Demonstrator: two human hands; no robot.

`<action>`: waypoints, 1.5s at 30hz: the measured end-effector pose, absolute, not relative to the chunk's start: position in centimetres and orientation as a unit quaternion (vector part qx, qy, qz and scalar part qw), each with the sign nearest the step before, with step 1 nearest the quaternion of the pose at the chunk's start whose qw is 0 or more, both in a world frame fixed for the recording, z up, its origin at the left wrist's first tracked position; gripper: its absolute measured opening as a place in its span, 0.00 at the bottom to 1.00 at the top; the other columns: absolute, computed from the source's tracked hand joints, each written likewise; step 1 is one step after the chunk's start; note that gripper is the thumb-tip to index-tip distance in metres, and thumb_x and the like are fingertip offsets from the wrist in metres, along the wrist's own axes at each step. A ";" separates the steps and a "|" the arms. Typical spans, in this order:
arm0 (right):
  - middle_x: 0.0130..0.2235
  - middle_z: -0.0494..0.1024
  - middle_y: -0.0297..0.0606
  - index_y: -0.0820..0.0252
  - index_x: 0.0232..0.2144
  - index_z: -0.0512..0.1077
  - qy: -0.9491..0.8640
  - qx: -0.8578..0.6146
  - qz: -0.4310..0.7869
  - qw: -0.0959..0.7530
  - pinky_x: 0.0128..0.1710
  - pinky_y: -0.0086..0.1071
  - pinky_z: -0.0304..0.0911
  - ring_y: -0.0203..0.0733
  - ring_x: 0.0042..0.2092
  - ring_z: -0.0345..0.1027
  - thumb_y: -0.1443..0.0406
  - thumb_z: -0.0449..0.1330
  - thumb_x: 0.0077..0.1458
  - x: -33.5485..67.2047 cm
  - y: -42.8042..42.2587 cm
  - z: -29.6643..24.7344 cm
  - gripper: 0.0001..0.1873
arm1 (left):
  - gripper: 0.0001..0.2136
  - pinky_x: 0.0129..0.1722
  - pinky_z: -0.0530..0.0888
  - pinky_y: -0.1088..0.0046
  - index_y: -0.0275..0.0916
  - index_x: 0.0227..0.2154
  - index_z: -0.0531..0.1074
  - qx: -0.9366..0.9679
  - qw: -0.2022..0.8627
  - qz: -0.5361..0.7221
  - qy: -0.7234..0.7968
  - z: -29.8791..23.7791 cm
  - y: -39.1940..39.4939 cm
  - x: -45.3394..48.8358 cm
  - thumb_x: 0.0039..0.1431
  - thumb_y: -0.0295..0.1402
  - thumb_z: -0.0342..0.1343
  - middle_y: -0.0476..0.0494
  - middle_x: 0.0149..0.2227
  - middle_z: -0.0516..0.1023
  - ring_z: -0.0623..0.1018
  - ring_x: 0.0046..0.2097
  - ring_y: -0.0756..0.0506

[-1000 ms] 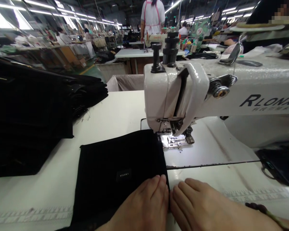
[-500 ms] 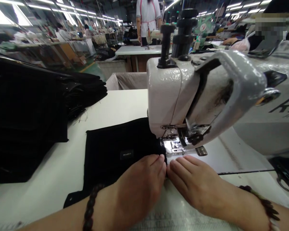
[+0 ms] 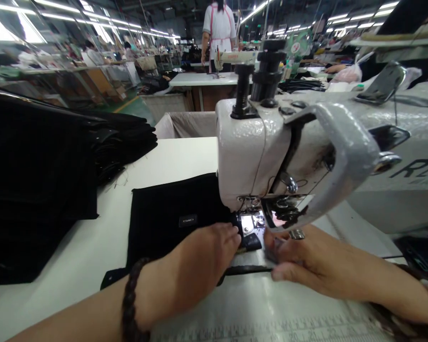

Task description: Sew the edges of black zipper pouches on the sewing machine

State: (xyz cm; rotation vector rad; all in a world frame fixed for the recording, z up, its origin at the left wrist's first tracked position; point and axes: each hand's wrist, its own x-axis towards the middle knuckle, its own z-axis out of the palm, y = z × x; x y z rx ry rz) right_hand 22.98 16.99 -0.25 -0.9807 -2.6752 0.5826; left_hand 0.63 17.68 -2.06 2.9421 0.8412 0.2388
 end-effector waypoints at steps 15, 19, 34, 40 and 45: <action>0.33 0.77 0.41 0.66 0.37 0.73 -0.911 -0.370 -0.080 0.164 0.32 0.37 0.61 0.43 0.33 0.69 0.64 0.50 0.59 20.2 15.7 -3.7 0.13 | 0.15 0.52 0.63 0.71 0.26 0.41 0.67 0.949 -0.159 0.110 0.250 -3.9 16.9 0.9 0.51 0.18 0.41 0.37 0.42 0.74 0.71 0.48 0.45; 0.34 0.78 0.44 0.68 0.40 0.72 -0.904 -0.404 -0.075 0.120 0.32 0.38 0.63 0.45 0.33 0.69 0.63 0.56 0.54 20.0 16.1 -3.3 0.14 | 0.14 0.53 0.63 0.69 0.24 0.42 0.66 0.950 -0.157 0.106 0.249 -4.4 17.6 0.9 0.53 0.20 0.42 0.35 0.43 0.73 0.71 0.49 0.44; 0.34 0.76 0.49 0.65 0.45 0.69 -0.885 -0.451 -0.039 0.110 0.31 0.42 0.62 0.51 0.34 0.69 0.62 0.53 0.54 20.1 16.8 -4.3 0.18 | 0.14 0.51 0.65 0.72 0.24 0.44 0.67 0.951 -0.154 0.086 0.252 -4.6 19.3 0.9 0.56 0.20 0.44 0.33 0.45 0.73 0.72 0.48 0.45; 0.30 0.77 0.43 0.63 0.38 0.71 -0.893 -0.429 -0.048 0.128 0.30 0.38 0.59 0.46 0.30 0.68 0.64 0.52 0.55 20.0 16.6 -4.0 0.12 | 0.15 0.46 0.69 0.73 0.25 0.40 0.70 0.950 -0.176 0.119 0.229 -4.0 18.7 0.9 0.50 0.17 0.43 0.35 0.40 0.75 0.74 0.44 0.44; 0.28 0.76 0.41 0.64 0.37 0.70 -0.895 -0.421 -0.055 0.137 0.31 0.38 0.57 0.45 0.31 0.68 0.65 0.51 0.55 19.9 16.4 -4.0 0.11 | 0.15 0.47 0.68 0.74 0.25 0.40 0.70 0.955 -0.164 0.086 0.233 -3.5 18.4 0.8 0.50 0.17 0.43 0.35 0.41 0.76 0.73 0.45 0.45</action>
